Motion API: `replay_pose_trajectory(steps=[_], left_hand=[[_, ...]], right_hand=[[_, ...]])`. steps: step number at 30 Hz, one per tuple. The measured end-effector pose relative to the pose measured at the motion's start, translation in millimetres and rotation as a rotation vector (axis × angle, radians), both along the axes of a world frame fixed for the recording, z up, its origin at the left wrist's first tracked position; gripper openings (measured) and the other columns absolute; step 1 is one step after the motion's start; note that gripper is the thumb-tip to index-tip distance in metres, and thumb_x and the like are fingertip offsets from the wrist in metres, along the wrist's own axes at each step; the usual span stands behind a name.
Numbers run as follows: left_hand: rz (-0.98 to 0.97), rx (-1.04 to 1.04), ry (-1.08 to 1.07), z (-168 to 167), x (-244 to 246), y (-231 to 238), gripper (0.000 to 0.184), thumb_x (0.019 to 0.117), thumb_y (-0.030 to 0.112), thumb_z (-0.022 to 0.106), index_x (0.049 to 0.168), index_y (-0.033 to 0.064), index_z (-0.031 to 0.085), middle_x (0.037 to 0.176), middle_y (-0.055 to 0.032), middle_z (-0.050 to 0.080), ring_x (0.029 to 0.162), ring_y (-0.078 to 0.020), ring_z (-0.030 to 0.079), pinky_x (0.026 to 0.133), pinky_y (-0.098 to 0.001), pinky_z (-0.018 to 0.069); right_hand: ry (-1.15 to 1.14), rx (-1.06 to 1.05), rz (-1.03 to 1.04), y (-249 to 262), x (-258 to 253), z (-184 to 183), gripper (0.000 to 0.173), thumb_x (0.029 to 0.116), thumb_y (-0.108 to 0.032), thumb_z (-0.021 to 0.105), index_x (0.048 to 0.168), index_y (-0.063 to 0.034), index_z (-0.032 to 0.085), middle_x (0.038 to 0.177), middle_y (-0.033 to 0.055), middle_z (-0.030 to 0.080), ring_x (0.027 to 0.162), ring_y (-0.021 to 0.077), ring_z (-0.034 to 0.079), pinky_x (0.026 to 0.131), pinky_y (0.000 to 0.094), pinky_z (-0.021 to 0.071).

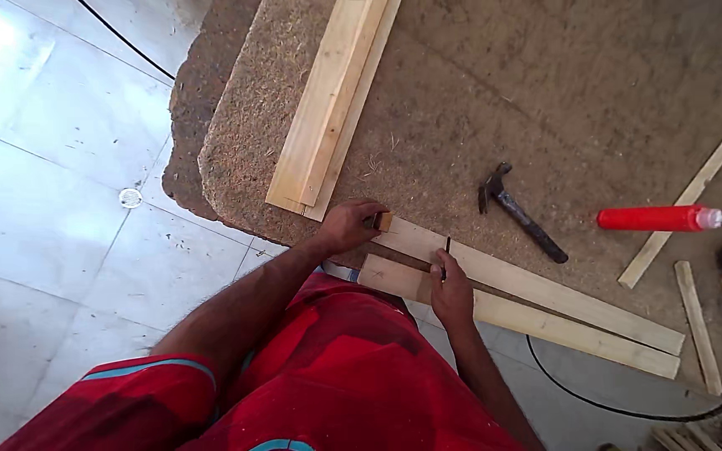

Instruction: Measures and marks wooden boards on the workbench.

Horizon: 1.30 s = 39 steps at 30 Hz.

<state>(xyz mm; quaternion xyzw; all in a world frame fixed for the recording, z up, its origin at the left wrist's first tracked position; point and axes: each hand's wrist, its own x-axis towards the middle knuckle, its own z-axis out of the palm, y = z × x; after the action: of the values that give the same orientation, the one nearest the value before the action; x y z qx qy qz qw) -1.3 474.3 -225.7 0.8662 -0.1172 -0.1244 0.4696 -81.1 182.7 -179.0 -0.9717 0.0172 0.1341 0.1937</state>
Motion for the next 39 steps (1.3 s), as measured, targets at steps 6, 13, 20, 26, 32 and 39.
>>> replay_pose_trajectory(steps=[6, 13, 20, 26, 32, 39], left_hand=[[-0.072, 0.014, -0.019, -0.4, 7.3, 5.9, 0.045, 0.0878, 0.029, 0.08, 0.132, 0.0234, 0.07, 0.136, -0.001, 0.067, 0.12, -0.0208, 0.066, 0.102, -0.0489, 0.0541], [-0.074, 0.022, -0.042, -1.9, 7.4, 6.4, 0.045, 0.0881, 0.03, 0.079, 0.132, 0.0238, 0.07, 0.137, -0.0003, 0.067, 0.123, -0.0198, 0.065, 0.104, -0.0471, 0.0533], [-0.068, 0.028, -0.024, -0.3, 7.2, 6.0, 0.045, 0.088, 0.03, 0.08, 0.132, 0.0233, 0.07, 0.137, 0.0, 0.067, 0.123, -0.0195, 0.065, 0.105, -0.0471, 0.0529], [-0.077, 0.018, -0.013, 0.8, 9.3, 6.5, 0.045, 0.0869, 0.028, 0.082, 0.13, 0.0218, 0.071, 0.134, -0.0007, 0.068, 0.123, -0.0189, 0.064, 0.106, -0.0465, 0.0524], [-0.064, 0.022, 0.014, 0.5, 10.1, 4.8, 0.046, 0.0862, 0.029, 0.083, 0.131, 0.0233, 0.071, 0.135, 0.0014, 0.068, 0.123, -0.0168, 0.064, 0.107, -0.0448, 0.0526], [-0.043, 0.021, 0.025, 2.2, 8.9, 4.3, 0.046, 0.0851, 0.03, 0.084, 0.129, 0.0226, 0.071, 0.129, -0.0011, 0.07, 0.108, -0.0179, 0.069, 0.096, -0.0474, 0.0572]], right_hand=[[-0.029, 0.0, -0.037, 10.1, -3.1, -1.8, 0.04, 0.1092, -0.027, 0.047, 0.145, -0.0123, 0.056, 0.144, 0.0099, 0.061, 0.127, 0.0285, 0.062, 0.105, 0.0534, 0.0518], [-0.02, -0.003, -0.066, 14.8, -3.1, -0.1, 0.04, 0.1096, -0.029, 0.045, 0.145, -0.0128, 0.056, 0.145, 0.0085, 0.06, 0.127, 0.0278, 0.062, 0.105, 0.0533, 0.0512], [-0.02, 0.011, -0.083, 15.5, -4.1, 0.7, 0.042, 0.1102, -0.031, 0.042, 0.146, -0.0141, 0.055, 0.145, 0.0081, 0.06, 0.127, 0.0276, 0.062, 0.105, 0.0542, 0.0513], [0.009, 0.017, -0.108, 13.5, 1.1, 2.6, 0.051, 0.1102, -0.036, 0.039, 0.157, -0.0155, 0.044, 0.143, 0.0127, 0.061, 0.126, 0.0314, 0.064, 0.103, 0.0589, 0.0511], [0.052, 0.02, -0.139, 11.9, 9.0, 8.0, 0.052, 0.1107, -0.04, 0.038, 0.158, -0.0183, 0.043, 0.145, 0.0069, 0.062, 0.127, 0.0291, 0.063, 0.104, 0.0585, 0.051], [-0.179, 0.33, -0.115, 53.5, 15.3, 30.3, 0.042, 0.1088, -0.035, 0.044, 0.13, -0.0092, 0.069, 0.113, 0.0067, 0.076, 0.104, 0.0176, 0.072, 0.094, 0.0449, 0.059]])
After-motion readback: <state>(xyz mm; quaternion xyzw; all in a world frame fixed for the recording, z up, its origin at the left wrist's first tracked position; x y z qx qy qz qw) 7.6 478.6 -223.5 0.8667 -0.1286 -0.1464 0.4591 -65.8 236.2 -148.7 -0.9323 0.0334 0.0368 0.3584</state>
